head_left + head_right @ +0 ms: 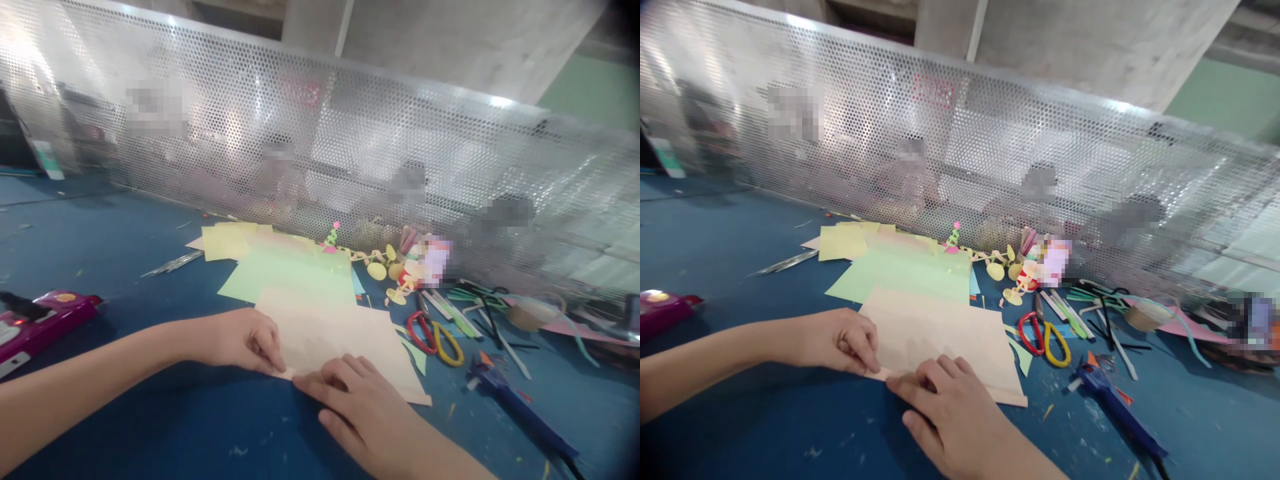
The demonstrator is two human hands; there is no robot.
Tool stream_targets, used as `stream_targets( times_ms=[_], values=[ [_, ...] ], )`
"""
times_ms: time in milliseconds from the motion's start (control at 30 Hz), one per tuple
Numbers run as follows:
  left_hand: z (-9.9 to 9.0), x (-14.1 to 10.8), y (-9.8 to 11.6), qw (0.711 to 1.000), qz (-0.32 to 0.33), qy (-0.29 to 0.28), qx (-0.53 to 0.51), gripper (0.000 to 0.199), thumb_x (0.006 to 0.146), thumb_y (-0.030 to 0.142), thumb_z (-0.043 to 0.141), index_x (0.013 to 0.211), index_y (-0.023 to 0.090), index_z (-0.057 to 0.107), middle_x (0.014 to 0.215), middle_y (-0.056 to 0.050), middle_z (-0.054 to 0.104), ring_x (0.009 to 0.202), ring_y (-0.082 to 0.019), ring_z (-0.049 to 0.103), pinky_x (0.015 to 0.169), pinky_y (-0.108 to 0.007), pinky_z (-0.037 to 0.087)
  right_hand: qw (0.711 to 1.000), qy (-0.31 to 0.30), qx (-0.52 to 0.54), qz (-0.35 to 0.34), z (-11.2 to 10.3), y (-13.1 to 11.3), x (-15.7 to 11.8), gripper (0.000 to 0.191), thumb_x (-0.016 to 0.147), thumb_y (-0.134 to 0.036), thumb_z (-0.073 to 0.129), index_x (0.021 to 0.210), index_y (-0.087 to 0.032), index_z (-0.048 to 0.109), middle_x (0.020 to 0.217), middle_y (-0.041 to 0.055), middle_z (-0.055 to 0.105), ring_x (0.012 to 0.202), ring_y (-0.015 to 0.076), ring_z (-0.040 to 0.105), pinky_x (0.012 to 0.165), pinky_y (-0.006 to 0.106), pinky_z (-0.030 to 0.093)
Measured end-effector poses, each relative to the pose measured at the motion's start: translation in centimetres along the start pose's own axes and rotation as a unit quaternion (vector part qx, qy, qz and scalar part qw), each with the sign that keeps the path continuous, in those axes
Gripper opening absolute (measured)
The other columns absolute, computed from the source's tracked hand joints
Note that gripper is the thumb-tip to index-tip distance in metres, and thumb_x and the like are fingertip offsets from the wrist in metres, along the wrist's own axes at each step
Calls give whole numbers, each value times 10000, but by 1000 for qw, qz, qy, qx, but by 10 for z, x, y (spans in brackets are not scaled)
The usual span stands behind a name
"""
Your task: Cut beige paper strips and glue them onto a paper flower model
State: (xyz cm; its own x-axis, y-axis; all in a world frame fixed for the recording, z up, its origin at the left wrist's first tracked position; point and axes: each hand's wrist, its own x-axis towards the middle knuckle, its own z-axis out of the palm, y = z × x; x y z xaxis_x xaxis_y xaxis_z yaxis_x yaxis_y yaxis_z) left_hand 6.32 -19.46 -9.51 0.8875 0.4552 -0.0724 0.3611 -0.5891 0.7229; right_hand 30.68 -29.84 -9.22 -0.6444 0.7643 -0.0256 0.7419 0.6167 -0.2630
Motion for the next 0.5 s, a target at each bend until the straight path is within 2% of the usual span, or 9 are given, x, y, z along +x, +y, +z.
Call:
stream_targets(
  times_ms=[233,500],
  values=[
    [-13,-7,3,999,-23,-39,25,214,786,343,600,960,282,710,871,-16,639,775,-126,588,675,-184,425,1000,-1,-1,11,2,-3,1,428,926,-359,341,1347,-425,298,1043,18,528,934,214,448,844,417,347],
    [-12,-11,5,998,-25,-41,39,216,781,318,593,962,287,707,885,-13,621,733,-112,563,661,-185,422,1000,1,-7,12,5,-5,4,414,931,-344,331,1337,-422,315,1027,26,525,920,214,457,819,416,352]
  ],
)
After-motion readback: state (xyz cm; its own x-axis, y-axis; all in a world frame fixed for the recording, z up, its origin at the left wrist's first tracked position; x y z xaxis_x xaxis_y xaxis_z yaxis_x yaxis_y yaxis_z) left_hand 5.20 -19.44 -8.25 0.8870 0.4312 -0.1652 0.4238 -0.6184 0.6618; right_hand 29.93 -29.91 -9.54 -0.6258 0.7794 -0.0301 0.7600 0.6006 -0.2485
